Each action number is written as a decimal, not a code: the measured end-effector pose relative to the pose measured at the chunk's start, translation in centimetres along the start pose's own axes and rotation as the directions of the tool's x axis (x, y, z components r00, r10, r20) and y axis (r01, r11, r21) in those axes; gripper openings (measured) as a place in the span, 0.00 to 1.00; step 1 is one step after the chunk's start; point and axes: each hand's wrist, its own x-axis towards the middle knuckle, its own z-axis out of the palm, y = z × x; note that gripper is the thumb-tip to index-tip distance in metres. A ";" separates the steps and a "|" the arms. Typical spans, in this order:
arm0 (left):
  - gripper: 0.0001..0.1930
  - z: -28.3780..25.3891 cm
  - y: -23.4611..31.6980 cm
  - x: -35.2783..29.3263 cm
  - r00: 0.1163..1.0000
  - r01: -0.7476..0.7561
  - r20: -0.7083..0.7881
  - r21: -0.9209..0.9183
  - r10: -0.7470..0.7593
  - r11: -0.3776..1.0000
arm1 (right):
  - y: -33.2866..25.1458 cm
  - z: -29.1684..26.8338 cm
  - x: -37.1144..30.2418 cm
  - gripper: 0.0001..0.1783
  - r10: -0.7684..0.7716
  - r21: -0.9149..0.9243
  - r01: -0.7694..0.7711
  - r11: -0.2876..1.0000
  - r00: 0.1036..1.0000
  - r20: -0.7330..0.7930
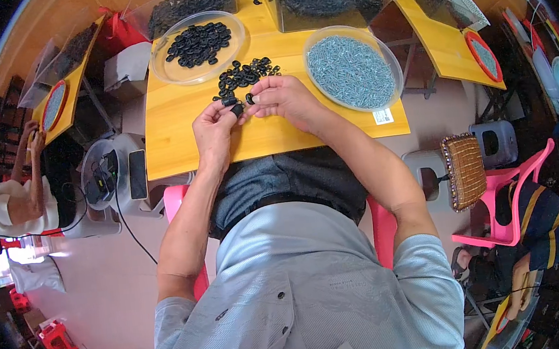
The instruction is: The person assembles small plastic components by picking up individual pieces from the table and fitting them together by hand.
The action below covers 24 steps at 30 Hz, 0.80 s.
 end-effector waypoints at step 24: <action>0.08 0.0 -0.1 -0.1 0.999 -0.024 -0.022 0.053 0.026 0.998 | 0.4 0.3 0.2 0.09 -0.132 -0.207 0.123 0.971 0.991 -0.035</action>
